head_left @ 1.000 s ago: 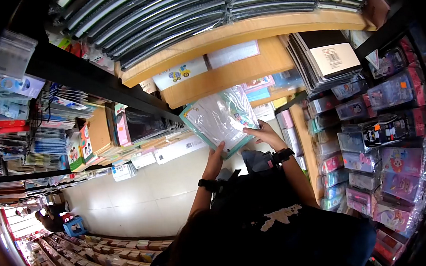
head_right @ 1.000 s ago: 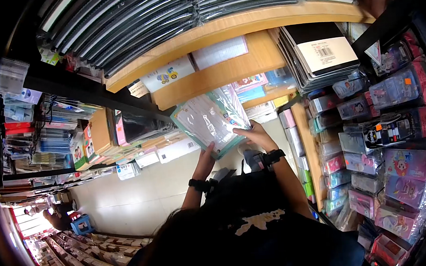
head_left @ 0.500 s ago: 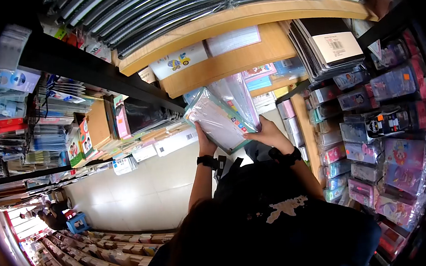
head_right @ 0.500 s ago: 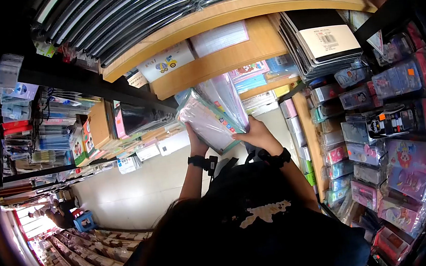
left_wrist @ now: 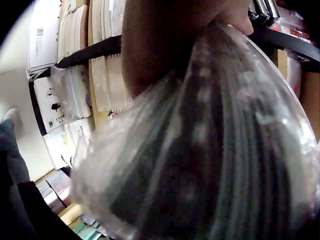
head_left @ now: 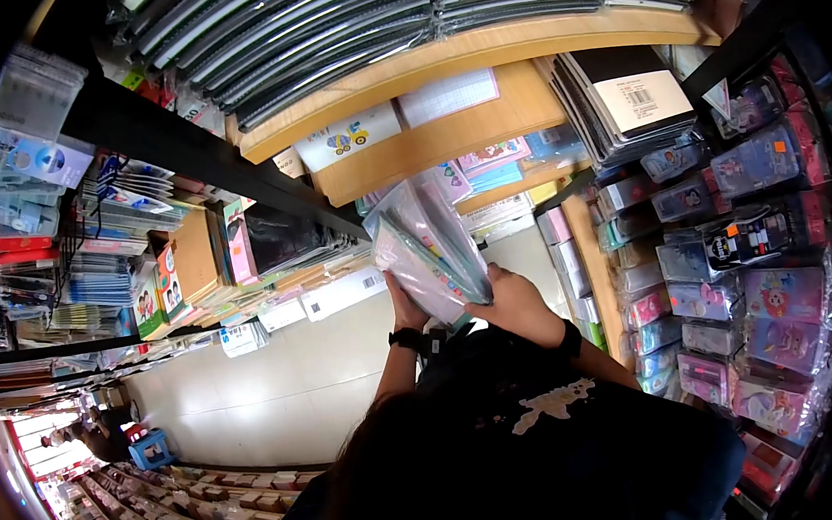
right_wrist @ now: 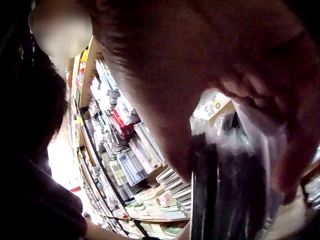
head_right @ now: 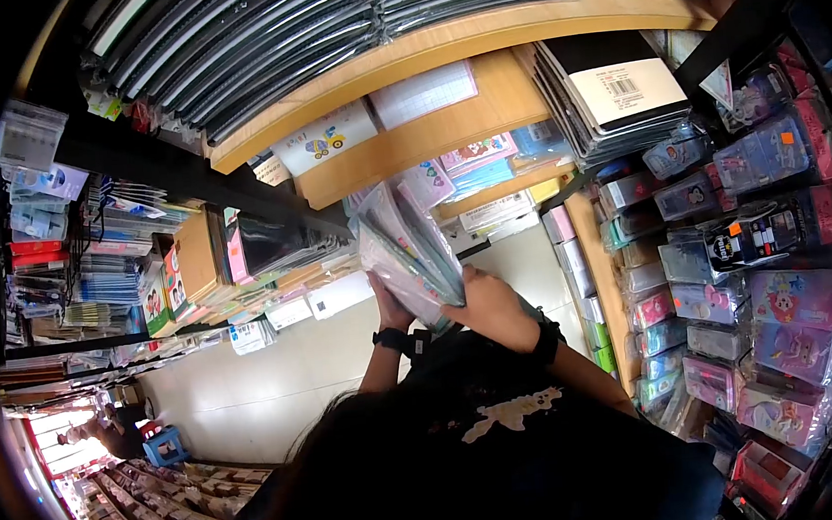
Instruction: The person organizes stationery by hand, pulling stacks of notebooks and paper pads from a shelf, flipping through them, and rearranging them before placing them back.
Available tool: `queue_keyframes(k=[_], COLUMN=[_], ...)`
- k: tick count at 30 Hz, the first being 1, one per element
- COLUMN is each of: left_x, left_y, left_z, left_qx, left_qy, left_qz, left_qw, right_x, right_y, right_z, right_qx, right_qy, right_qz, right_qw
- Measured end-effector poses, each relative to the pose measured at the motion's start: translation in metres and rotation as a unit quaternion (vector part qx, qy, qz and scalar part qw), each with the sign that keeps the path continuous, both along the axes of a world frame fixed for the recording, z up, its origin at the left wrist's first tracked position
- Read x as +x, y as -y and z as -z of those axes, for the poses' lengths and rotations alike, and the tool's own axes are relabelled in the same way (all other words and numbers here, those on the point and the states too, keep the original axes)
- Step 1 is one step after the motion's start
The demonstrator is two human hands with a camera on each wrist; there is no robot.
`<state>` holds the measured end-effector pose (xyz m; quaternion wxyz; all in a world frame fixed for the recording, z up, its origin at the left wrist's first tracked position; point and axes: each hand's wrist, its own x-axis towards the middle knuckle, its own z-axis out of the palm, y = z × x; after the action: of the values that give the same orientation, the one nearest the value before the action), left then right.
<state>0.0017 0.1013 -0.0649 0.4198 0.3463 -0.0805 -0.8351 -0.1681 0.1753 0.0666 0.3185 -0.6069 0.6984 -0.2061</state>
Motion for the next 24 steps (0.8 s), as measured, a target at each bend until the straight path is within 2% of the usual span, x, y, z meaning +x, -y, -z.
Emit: queue_keyframes(k=[4, 6, 10, 12, 16, 18, 20, 22, 24], left_x=[-0.003, -0.001, 0.008, 0.011, 0.012, 0.015, 0.019, 0.02, 0.023], left_y=[-0.002, -0.005, -0.008, -0.012, -0.016, -0.014, -0.011, -0.005, 0.004], left_z=[-0.007, -0.008, -0.008, -0.012, -0.024, -0.031, -0.036, -0.048, -0.059], left_qx=[-0.011, -0.051, -0.015, -0.027, -0.101, -0.095, -0.135, -0.133, -0.145], left_qy=[-0.011, -0.022, -0.06, -0.056, -0.072, -0.061, -0.095, -0.08, -0.083], left_qz=[0.008, 0.008, 0.025, 0.02, 0.011, 0.01, 0.05, 0.034, 0.055], left_qw=[1.0, 0.998, 0.998, 0.998, 0.992, 0.994, 0.985, 0.987, 0.984], right_x=[0.009, 0.017, 0.021, 0.019, 0.004, 0.0, -0.001, -0.002, -0.006], right_y=[-0.004, -0.009, -0.011, -0.013, -0.017, -0.02, -0.021, -0.019, -0.014], right_z=[-0.01, -0.016, -0.039, -0.04, -0.045, -0.054, -0.056, -0.056, -0.055], right_qx=[0.012, -0.004, 0.053, 0.034, -0.006, -0.033, -0.027, -0.091, -0.114], right_qy=[0.038, 0.045, 0.031, 0.064, 0.112, 0.144, 0.158, 0.203, 0.242], right_qz=[0.003, 0.0, -0.013, 0.026, 0.017, 0.022, 0.038, 0.068, 0.066], right_qw=[0.999, 0.999, 0.998, 0.997, 0.994, 0.989, 0.986, 0.973, 0.961])
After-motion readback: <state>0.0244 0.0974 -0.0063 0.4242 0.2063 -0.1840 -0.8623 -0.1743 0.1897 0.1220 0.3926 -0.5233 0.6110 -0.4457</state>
